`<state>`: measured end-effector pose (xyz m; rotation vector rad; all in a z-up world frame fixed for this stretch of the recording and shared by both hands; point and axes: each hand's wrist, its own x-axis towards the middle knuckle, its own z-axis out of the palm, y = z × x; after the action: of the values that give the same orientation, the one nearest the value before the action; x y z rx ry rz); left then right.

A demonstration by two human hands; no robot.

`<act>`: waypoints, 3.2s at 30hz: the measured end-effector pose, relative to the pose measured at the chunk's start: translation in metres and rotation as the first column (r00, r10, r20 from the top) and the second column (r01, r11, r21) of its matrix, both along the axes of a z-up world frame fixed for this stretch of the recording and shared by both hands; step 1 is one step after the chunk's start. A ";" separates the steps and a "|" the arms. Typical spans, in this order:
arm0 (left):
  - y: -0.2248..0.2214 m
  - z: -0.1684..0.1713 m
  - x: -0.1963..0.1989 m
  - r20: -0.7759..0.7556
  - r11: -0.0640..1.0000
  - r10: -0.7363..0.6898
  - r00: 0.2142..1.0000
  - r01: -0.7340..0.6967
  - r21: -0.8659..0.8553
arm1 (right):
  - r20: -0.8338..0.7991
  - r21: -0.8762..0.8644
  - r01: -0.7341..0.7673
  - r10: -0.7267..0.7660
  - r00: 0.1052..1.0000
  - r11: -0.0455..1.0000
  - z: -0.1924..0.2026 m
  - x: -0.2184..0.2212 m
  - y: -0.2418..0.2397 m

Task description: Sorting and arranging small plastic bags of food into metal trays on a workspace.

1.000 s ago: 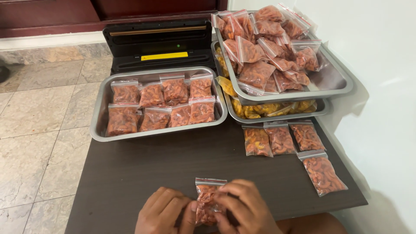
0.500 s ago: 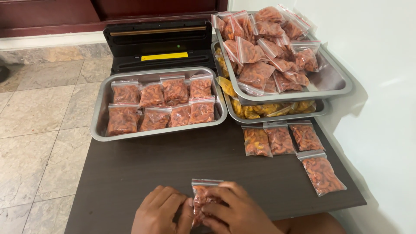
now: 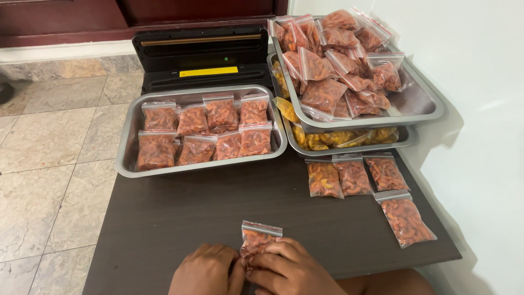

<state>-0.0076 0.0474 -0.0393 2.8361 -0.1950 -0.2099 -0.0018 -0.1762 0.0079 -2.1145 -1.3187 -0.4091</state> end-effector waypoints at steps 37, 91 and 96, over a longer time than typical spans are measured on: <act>-0.020 0.039 0.005 -0.464 0.358 -0.002 0.886 -0.433 -0.828 | 0.036 0.307 0.325 -0.352 0.935 0.895 -0.021 -0.015 0.001; 0.035 0.132 0.175 0.030 0.949 0.273 0.962 -0.274 0.157 | -0.264 -0.009 0.062 -0.062 0.963 0.998 -0.043 0.014 -0.014; 0.014 0.111 0.128 0.480 0.992 0.084 0.873 -0.121 0.045 | -0.175 0.087 0.019 -0.004 0.985 0.996 -0.058 0.021 -0.024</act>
<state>0.1203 0.0611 0.0713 2.9087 -0.1378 0.5267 0.0195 -0.1999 -0.0501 -2.0356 -1.1681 -0.2746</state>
